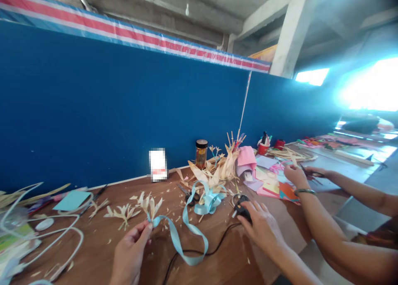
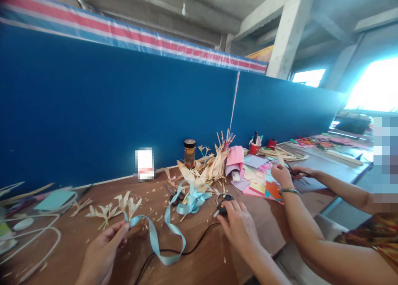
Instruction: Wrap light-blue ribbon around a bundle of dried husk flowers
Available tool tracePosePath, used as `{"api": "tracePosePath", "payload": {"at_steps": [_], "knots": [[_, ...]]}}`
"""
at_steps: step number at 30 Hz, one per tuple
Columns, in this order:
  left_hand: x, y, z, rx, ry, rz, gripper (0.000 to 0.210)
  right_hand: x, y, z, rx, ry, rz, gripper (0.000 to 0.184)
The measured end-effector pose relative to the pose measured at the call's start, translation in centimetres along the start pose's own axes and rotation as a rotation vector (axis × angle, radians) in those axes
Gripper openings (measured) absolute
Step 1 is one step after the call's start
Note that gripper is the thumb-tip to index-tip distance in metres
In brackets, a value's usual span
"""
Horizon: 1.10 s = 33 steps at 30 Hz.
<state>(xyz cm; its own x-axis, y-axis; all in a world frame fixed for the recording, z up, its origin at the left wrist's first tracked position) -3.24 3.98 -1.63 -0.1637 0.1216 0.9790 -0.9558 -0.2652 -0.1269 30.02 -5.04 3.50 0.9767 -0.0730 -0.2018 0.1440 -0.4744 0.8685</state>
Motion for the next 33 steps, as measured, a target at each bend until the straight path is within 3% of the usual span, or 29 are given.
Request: {"api": "tracePosePath", "payload": {"at_steps": [3,6,11,16,21,24,28,30,33], "knots": [[-0.1,0.0,0.0,-0.017,-0.002,0.02,0.041,2.1,-0.9,0.8,-0.022,-0.058,0.205,0.021],[-0.3,0.2,-0.2,-0.016,0.001,0.044,0.042,3.0,-1.9,1.2,-0.063,-0.092,0.274,0.02],[-0.6,0.3,-0.3,-0.003,0.012,0.101,0.042,4.0,-3.0,1.2,-0.092,-0.067,0.242,0.017],[-0.4,0.1,0.1,-0.01,-0.001,0.139,0.041,5.6,-3.3,1.0,0.013,-0.028,0.12,0.026],[-0.2,0.1,0.2,-0.002,-0.008,0.152,0.038,4.7,-0.9,0.4,0.193,0.027,-0.143,0.034],[-0.1,0.0,0.4,-0.028,-0.024,0.152,0.033,3.7,0.7,0.0,0.24,-0.06,-0.321,0.036],[0.1,-0.2,0.6,-0.038,-0.029,0.138,0.029,1.6,0.2,-0.4,0.084,-0.377,-0.865,0.032],[0.2,-0.3,0.7,-0.044,-0.04,0.126,0.029,-0.6,-0.7,-0.6,0.007,-0.479,-1.221,0.033],[0.4,-0.3,0.7,-0.064,-0.051,0.124,0.029,-4.7,-2.1,-1.2,-0.147,-0.57,-1.492,0.029]]}}
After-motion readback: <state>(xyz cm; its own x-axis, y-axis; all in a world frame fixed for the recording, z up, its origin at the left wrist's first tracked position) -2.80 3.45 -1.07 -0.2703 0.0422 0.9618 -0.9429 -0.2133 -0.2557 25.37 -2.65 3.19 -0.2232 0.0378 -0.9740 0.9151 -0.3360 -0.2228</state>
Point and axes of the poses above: each hand's wrist, its own z-axis away from the middle knuckle, its own y-axis out of the back of the hand, x = y × z, the point moved 3 cm from there along -z, towards the middle knuckle, and after that the axes turned 1 degree about z, right-handed, at the moved point
